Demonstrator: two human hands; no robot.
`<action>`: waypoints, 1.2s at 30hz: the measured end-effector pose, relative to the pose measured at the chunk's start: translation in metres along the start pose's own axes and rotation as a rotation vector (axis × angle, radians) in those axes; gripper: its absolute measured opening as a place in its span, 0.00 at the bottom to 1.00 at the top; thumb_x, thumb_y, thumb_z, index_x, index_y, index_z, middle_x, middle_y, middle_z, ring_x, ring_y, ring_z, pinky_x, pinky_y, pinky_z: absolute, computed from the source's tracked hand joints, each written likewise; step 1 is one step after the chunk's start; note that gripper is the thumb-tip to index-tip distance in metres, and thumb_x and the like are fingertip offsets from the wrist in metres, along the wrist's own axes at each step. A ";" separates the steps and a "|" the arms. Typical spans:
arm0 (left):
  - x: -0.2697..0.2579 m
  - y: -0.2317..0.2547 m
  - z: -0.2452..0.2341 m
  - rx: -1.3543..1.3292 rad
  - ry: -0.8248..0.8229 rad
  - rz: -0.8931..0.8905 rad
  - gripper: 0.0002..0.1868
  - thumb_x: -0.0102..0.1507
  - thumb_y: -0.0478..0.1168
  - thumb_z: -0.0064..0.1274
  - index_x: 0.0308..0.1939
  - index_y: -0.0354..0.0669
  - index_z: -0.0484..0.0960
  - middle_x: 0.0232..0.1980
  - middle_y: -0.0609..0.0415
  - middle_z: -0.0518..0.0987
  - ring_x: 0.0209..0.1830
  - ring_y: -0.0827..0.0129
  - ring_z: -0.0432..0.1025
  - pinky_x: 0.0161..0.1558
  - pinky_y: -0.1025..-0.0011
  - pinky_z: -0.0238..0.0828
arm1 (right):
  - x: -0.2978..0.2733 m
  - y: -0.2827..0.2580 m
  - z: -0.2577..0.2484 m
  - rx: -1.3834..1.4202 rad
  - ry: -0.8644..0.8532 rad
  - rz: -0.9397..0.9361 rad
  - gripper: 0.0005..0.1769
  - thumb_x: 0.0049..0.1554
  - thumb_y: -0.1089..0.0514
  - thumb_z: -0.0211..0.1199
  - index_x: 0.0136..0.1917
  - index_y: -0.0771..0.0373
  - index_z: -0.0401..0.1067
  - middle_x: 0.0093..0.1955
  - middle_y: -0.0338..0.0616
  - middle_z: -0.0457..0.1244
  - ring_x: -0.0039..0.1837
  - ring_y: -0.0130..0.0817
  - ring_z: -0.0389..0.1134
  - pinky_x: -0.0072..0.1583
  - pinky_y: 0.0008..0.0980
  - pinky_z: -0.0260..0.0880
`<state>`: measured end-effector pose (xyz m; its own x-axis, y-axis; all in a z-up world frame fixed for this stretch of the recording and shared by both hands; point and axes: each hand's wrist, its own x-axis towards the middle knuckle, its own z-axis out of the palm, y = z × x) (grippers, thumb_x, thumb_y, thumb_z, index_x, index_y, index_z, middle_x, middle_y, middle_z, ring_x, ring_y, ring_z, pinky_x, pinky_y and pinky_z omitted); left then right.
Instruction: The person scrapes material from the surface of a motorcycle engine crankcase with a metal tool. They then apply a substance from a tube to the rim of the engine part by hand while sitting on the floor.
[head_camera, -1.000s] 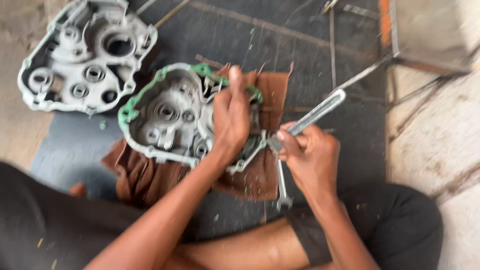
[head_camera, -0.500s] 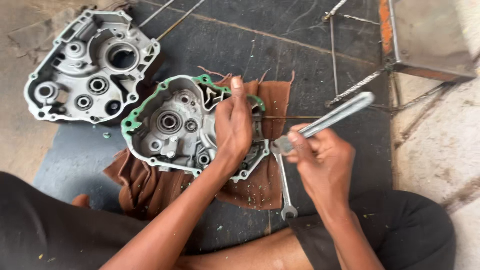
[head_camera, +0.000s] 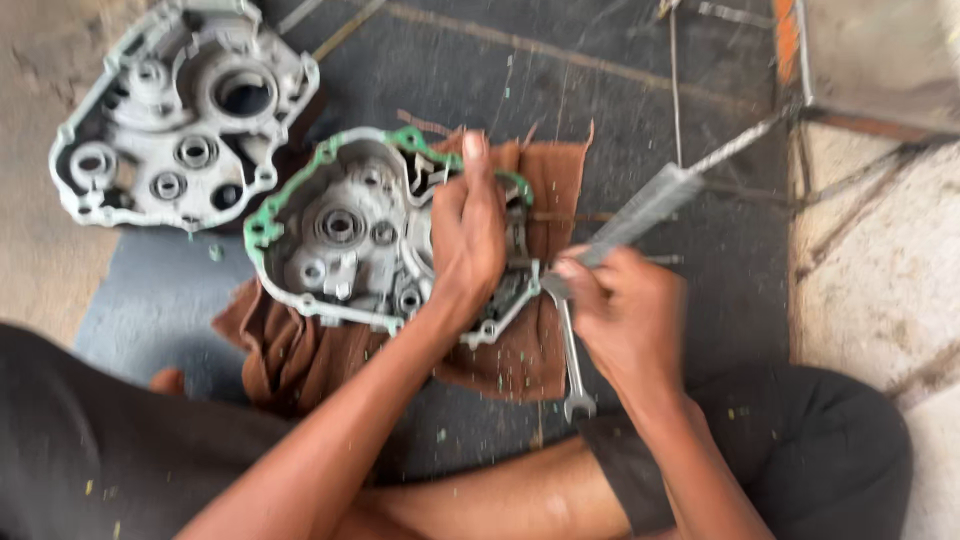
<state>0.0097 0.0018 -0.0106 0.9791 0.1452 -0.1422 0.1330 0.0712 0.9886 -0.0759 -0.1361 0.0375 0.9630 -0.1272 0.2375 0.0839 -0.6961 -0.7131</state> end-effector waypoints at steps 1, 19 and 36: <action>-0.003 -0.001 0.000 -0.009 -0.015 0.010 0.39 0.69 0.72 0.26 0.16 0.47 0.60 0.18 0.63 0.59 0.20 0.75 0.53 0.22 0.65 0.50 | -0.006 -0.001 -0.002 -0.002 -0.013 0.014 0.06 0.58 0.62 0.69 0.47 0.67 0.79 0.33 0.46 0.71 0.32 0.18 0.66 0.35 0.24 0.63; 0.001 -0.006 0.000 -0.002 0.008 0.031 0.40 0.68 0.72 0.27 0.15 0.47 0.62 0.17 0.65 0.61 0.20 0.79 0.54 0.21 0.68 0.49 | -0.002 0.013 0.004 0.409 0.008 0.118 0.06 0.60 0.64 0.65 0.49 0.70 0.76 0.39 0.41 0.72 0.39 0.17 0.71 0.40 0.19 0.68; -0.001 -0.001 0.002 -0.039 -0.012 0.051 0.40 0.69 0.71 0.26 0.14 0.47 0.61 0.16 0.64 0.60 0.19 0.76 0.53 0.21 0.67 0.49 | 0.000 0.018 0.006 0.281 -0.007 0.154 0.07 0.60 0.61 0.66 0.49 0.69 0.78 0.37 0.43 0.72 0.37 0.21 0.71 0.39 0.22 0.71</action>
<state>0.0087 -0.0009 -0.0115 0.9863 0.1374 -0.0912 0.0774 0.1029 0.9917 -0.0731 -0.1444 0.0205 0.9716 -0.2104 0.1083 0.0032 -0.4460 -0.8950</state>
